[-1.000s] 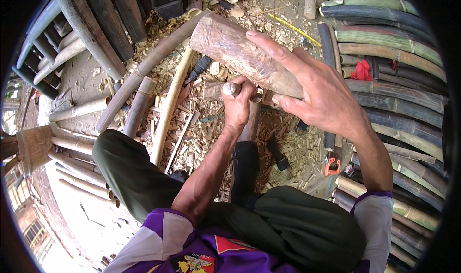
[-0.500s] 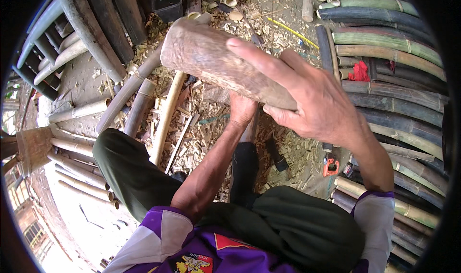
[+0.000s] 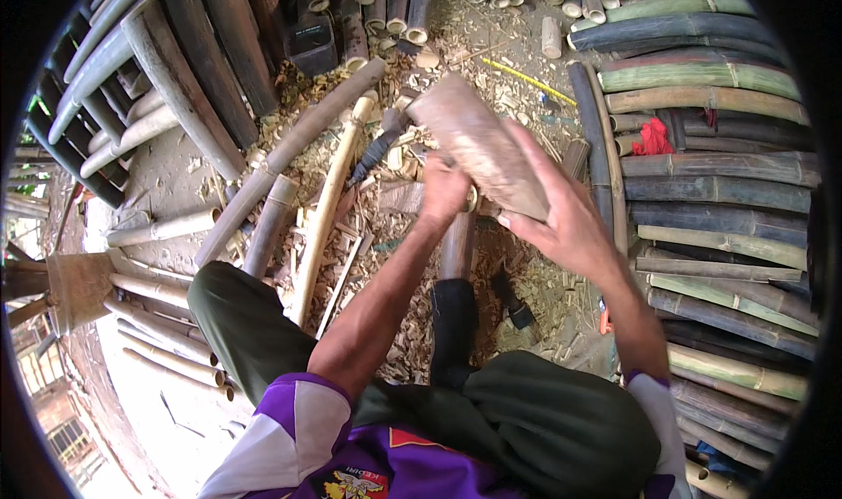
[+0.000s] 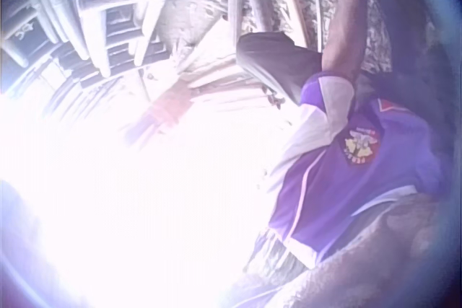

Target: The person sits on the ground and uses a knife and a wooden mallet to shape and smooth the ends of bamboo poles. They repeatedly strike the knife against the bamboo to carve and refine the material.

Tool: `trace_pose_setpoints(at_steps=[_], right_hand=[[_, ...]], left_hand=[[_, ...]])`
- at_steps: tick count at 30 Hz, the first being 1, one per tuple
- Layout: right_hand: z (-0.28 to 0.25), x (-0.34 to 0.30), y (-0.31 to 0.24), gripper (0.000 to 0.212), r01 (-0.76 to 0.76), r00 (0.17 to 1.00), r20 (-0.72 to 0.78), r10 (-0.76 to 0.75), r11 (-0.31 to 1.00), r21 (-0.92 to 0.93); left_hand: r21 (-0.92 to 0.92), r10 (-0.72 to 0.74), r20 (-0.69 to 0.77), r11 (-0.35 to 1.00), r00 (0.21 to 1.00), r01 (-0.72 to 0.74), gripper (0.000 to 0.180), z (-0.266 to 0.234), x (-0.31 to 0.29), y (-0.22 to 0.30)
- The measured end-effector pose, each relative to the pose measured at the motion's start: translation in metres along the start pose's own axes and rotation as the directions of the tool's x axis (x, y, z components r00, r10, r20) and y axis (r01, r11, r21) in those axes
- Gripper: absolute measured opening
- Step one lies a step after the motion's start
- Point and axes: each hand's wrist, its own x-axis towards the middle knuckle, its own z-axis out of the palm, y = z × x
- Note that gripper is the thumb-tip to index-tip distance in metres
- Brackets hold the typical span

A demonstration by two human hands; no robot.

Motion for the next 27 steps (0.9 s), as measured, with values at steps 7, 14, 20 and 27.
trace_pose_setpoints(at_steps=[7, 14, 20, 27], right_hand=[[0.144, -0.132, 0.118, 0.089, -0.402, 0.782, -0.34, 0.523, 0.839, 0.367], [0.237, -0.186, 0.138, 0.082, -0.605, 0.708, -0.144, 0.692, 0.698, 0.382], [0.185, -0.141, 0.09, 0.059, -0.454, 0.819, -0.347, 0.456, 0.886, 0.093], [0.185, -0.085, 0.067, 0.043, -0.188, 0.938, -0.224, 0.266, 0.929, 0.319]], left_hand=[[0.116, -0.329, -0.334, 0.916, 0.883, 0.385, 0.017, -0.092, -0.019, -0.011], [0.431, -0.311, -0.364, 0.779, 0.878, 0.455, 0.052, -0.138, -0.077, -0.097], [0.822, 0.101, -0.455, 0.431, 0.885, 0.373, 0.049, -0.173, 0.008, 0.001], [0.896, -0.171, -0.434, 0.023, 0.885, 0.444, 0.068, -0.347, 0.098, 0.026]])
